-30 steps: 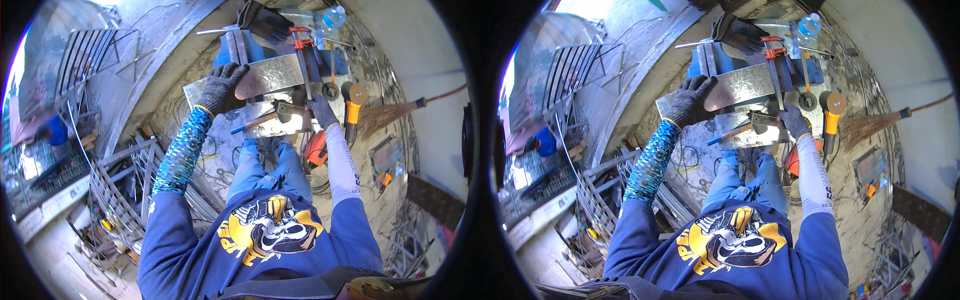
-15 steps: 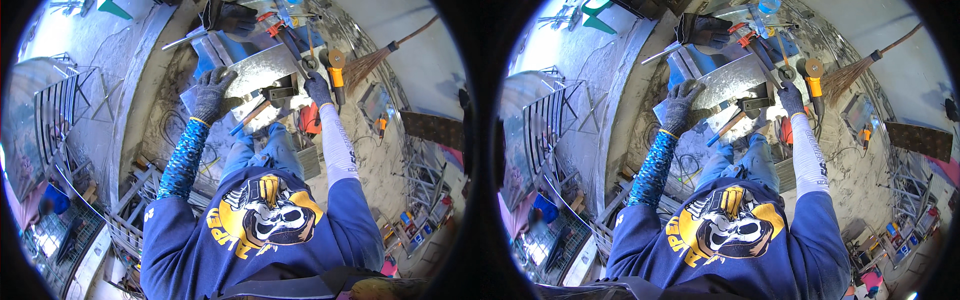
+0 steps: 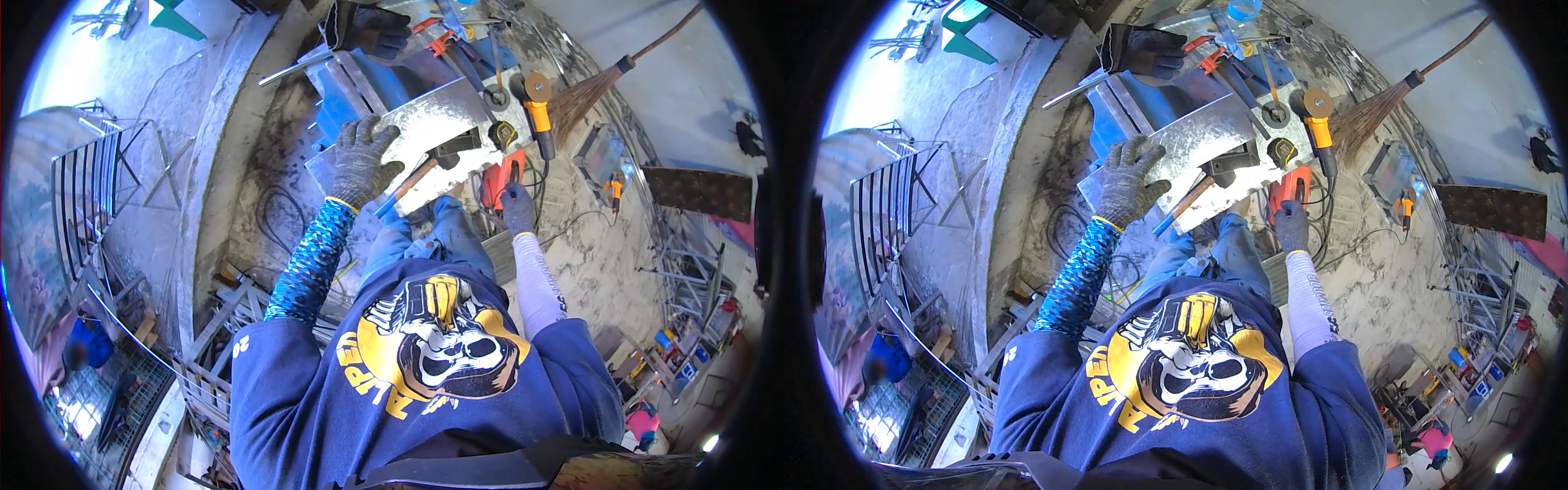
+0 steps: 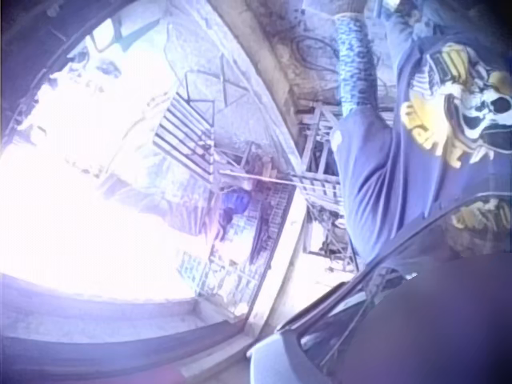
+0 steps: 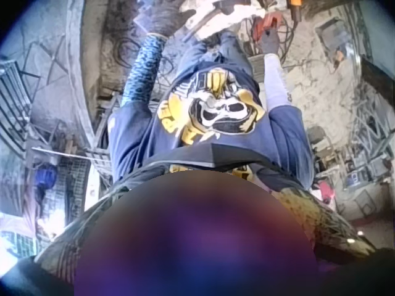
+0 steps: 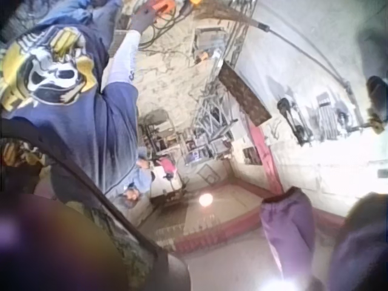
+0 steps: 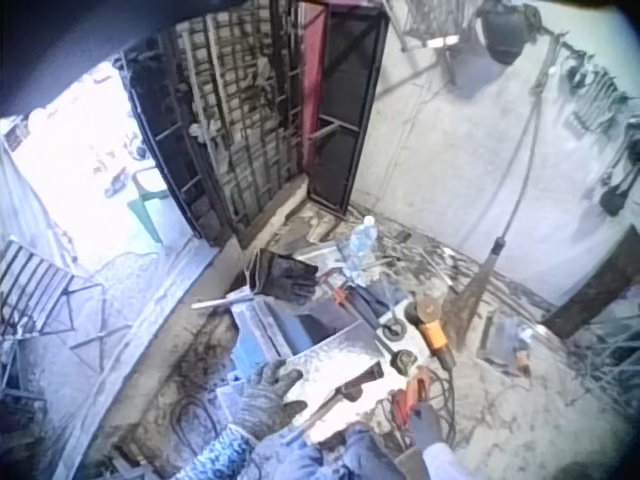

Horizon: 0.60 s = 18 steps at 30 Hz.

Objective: The person measures and marks a piece of sheet metal with a tape measure, pen, and square ruler, then cuts or shapes it with an angle grinder.

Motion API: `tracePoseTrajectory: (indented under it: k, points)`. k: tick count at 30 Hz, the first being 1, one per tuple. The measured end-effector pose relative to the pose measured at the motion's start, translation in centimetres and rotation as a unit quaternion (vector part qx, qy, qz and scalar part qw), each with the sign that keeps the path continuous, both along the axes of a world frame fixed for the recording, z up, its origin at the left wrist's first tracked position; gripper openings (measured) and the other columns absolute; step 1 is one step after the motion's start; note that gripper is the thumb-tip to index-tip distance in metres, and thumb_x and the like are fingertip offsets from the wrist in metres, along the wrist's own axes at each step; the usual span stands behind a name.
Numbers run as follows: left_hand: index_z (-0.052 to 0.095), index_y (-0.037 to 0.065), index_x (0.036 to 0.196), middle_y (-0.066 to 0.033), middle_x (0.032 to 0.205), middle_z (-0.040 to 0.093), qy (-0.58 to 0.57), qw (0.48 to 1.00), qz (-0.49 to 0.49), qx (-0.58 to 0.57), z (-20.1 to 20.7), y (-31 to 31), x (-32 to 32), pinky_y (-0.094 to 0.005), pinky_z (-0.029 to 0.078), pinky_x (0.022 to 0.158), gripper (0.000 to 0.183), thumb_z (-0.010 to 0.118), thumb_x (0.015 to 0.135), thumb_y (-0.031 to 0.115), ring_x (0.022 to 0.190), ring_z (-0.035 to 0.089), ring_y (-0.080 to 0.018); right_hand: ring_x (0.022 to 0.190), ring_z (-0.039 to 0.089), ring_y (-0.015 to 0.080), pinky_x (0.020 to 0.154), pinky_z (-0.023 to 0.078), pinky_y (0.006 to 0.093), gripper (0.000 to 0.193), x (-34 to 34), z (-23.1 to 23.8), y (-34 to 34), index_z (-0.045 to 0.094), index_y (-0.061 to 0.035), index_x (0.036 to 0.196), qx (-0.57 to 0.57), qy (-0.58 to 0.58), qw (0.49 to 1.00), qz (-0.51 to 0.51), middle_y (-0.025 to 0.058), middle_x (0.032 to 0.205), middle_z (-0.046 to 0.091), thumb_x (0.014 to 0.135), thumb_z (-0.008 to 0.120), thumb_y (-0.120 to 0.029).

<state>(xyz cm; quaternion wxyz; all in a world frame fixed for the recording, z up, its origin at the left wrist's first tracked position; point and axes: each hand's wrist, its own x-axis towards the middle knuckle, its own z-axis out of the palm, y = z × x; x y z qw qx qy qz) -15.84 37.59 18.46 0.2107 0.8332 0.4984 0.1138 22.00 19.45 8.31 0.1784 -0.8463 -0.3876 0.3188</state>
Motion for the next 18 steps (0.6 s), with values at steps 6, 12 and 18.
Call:
tracePoseTrajectory:
  k: [6, 12, 18]
  points:
    - [0.064, 0.022, 0.136, -0.0166, 0.147, 0.049, 0.012, 1.0, 0.012, 0.02, -0.6, -0.1, 0.0, -0.0575, 0.03, 0.116, 0.075, 0.086, 0.068, 0.046, 0.137, 0.041, -0.0441, 0.093, 0.072, 0.0311, 0.087, 0.056, 0.04, 0.028, 0.4, -0.8, -2.9, 0.07, 0.001, 0.11, -0.031, 0.063, 0.997, -0.035, 0.0196, 0.1, 0.074, 0.088, 0.068, -0.016]
    - [0.064, 0.02, 0.136, -0.0166, 0.147, 0.049, -0.01, 1.0, 0.003, 0.028, -0.5, 0.5, -0.2, -0.0565, 0.029, 0.117, 0.076, 0.086, 0.068, 0.048, 0.136, 0.042, -0.0418, 0.089, 0.072, 0.0272, 0.082, 0.056, 0.0377, 0.026, 1.6, -0.8, -5.1, 0.069, 0.0014, 0.107, -0.026, 0.071, 0.995, -0.071, 0.018, 0.096, 0.074, 0.087, 0.067, -0.015]
    - [0.056, 0.02, 0.144, -0.0171, 0.147, 0.048, -0.007, 1.0, 0.02, 0.015, -0.1, 0.3, -0.1, -0.0561, 0.024, 0.119, 0.087, 0.085, 0.068, 0.051, 0.139, 0.038, -0.0402, 0.076, 0.069, 0.022, 0.073, 0.055, 0.035, 0.025, 1.9, -2.9, -7.5, 0.07, 0.0012, 0.108, -0.071, 0.125, 0.984, -0.105, 0.0144, 0.087, 0.074, 0.088, 0.067, -0.014]
